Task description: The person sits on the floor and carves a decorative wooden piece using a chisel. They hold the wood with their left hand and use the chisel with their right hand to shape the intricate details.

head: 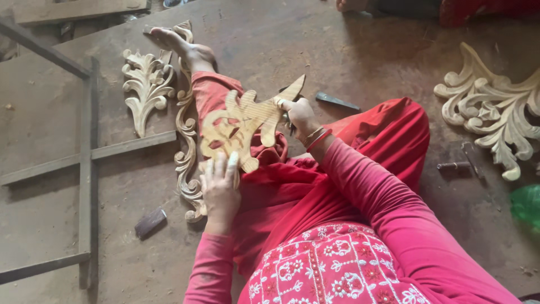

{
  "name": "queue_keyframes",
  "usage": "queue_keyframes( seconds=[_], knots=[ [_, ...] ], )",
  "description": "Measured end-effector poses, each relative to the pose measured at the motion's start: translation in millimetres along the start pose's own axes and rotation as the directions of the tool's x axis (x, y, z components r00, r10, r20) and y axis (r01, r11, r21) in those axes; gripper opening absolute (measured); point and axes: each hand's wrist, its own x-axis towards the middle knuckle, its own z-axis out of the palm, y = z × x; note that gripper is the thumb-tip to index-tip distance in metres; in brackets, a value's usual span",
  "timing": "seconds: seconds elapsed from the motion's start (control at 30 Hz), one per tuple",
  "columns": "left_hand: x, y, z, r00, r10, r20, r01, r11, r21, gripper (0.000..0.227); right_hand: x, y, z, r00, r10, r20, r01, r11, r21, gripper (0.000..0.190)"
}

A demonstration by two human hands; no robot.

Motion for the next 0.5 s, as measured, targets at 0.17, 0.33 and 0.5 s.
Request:
queue_keyframes(
  seconds=[0.17,0.33,0.5],
  knots=[
    [18,-5,-13,0.99,0.016,-0.142,-0.054,0.961,-0.27,0.045,-8,-25,-13,0.99,0.017,0.142,-0.02,1.0,0.022,0.044],
    [28,-2,-46,0.991,-0.016,-0.133,-0.011,0.98,-0.2,0.034,-11,-21,-32,0.987,-0.059,0.147,0.068,0.996,-0.059,0.055],
    [54,0,-48,0.995,-0.028,-0.098,0.014,0.989,-0.145,0.019,7,12,-74,0.992,0.031,0.125,0.005,0.96,-0.28,0.061]
  ],
)
